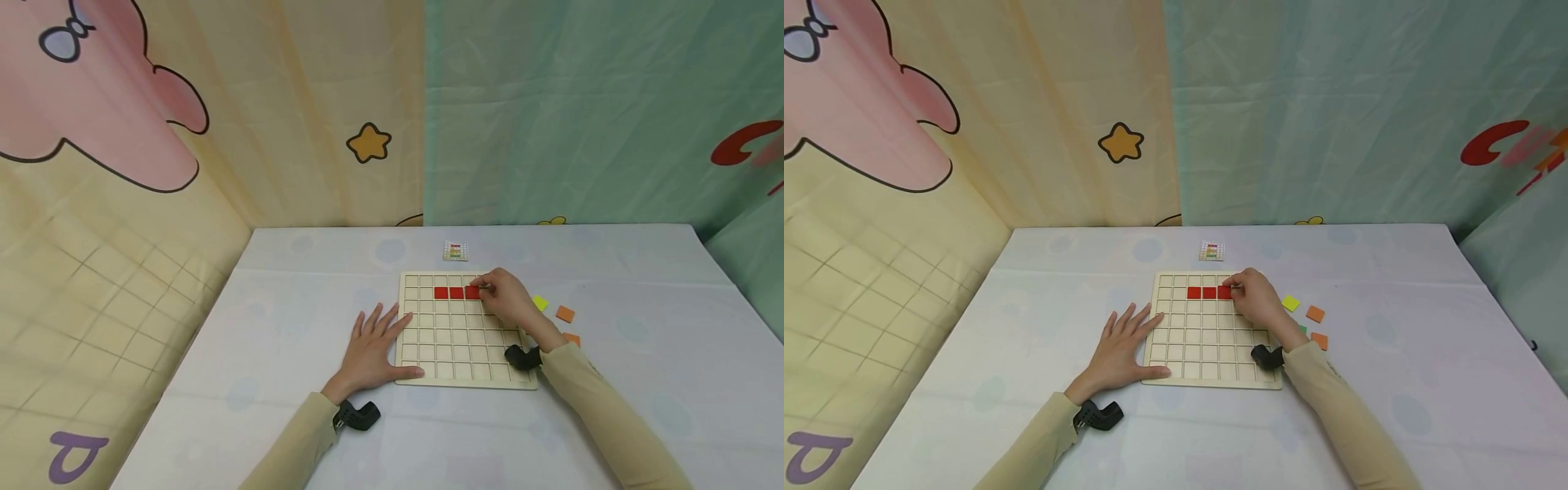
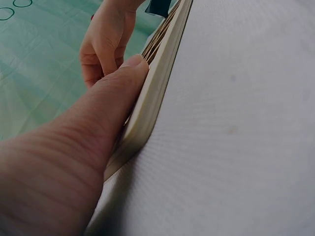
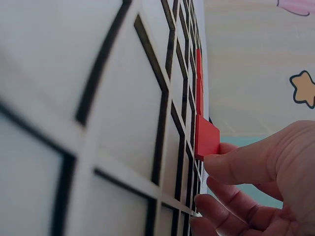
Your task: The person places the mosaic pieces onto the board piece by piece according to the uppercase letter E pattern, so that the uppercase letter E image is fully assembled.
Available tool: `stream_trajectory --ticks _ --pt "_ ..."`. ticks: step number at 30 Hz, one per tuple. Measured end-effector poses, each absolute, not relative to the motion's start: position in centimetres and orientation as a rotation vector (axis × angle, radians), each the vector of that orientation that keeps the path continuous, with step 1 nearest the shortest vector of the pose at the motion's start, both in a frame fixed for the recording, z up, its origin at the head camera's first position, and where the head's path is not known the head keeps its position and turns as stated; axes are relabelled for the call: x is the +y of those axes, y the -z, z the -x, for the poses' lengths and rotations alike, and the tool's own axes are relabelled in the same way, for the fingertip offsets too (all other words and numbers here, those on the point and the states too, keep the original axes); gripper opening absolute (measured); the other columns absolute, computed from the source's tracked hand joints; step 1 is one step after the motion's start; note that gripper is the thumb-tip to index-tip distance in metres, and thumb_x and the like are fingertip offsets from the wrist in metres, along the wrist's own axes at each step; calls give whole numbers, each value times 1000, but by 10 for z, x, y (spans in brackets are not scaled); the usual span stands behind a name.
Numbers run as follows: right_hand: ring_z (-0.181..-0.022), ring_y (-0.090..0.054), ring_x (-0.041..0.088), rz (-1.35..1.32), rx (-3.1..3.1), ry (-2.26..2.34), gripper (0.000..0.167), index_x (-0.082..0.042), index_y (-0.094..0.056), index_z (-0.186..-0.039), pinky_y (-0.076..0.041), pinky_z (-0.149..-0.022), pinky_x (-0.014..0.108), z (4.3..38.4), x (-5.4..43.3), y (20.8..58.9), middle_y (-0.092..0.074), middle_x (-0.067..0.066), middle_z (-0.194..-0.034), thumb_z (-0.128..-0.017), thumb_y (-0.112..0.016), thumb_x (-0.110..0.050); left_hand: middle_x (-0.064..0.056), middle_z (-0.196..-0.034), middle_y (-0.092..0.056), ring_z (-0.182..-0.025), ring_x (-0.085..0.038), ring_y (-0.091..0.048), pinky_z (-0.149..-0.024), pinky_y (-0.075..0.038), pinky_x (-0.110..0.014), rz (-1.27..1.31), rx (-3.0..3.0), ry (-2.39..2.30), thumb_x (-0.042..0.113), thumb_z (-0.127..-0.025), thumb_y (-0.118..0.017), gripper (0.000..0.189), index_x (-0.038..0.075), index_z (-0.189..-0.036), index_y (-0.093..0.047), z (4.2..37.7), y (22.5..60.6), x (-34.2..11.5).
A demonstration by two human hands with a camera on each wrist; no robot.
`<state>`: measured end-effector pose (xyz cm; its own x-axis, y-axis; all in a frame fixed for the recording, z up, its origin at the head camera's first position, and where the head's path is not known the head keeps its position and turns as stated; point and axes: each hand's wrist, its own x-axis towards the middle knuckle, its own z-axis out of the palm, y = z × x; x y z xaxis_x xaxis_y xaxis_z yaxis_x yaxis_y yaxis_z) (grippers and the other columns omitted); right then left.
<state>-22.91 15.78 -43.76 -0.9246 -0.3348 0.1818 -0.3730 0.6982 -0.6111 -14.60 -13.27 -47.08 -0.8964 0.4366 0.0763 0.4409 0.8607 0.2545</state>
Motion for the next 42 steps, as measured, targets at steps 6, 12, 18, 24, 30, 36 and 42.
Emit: stream_trajectory --ticks 6,12,18,24,30,36,42 --pt "-77 -53 26 -632 -2832 -1019 21 3 -68 -108 -45 -68 42 227 158 437 -56 17 -95 -89 -59 2 -2 -157 -15 -143 -30 -2 -111 2 -51 712 -3011 417 77 -72 -57 100 25 -151 -27 146 470 -133" --pt "-80 -52 27 -643 -2843 -989 21 3 -69 -107 -45 -68 42 225 158 437 -56 18 -99 -89 -59 0 -1 -157 -14 -143 -29 -1 -111 3 -51 706 -3021 416 77 -72 -57 100 25 -151 -27 146 471 -132" --pt "-79 -50 27 -674 -2853 -951 20 3 -69 -107 -43 -68 41 225 159 437 -58 17 -97 -89 -60 -2 -1 -157 -15 -143 -29 -1 -111 3 -51 709 -3019 424 77 -71 -57 100 25 -151 -27 146 471 -133" --pt "-87 -54 28 -681 -2893 -1071 23 3 -67 -112 -46 -75 44 219 169 431 -59 14 -100 -91 -60 -5 -2 -157 -16 -143 -29 -2 -111 2 -51 719 -3002 444 77 -72 -57 100 25 -151 -28 147 472 -133" --pt "-96 -57 33 -640 -2872 -1145 24 5 -64 -114 -50 -78 46 209 193 424 -59 17 -107 -92 -60 -3 -1 -157 -16 -143 -29 -2 -111 2 -52 716 -3007 438 77 -71 -57 100 25 -151 -27 146 472 -133" --pt "-99 -54 39 -434 -2934 -968 26 5 -65 -114 -46 -78 52 203 225 419 -58 23 -112 -91 -62 -9 0 -158 -14 -143 -28 0 -111 3 -51 705 -3023 411 78 -72 -56 100 25 -152 -25 146 471 -133" --pt "-93 -53 37 -240 -3061 -855 34 5 -67 -110 -46 -76 50 200 246 420 -59 24 -108 -86 -69 -19 -1 -157 -14 -143 -29 -1 -111 3 -51 714 -3019 441 78 -72 -56 100 24 -152 -26 146 471 -133"
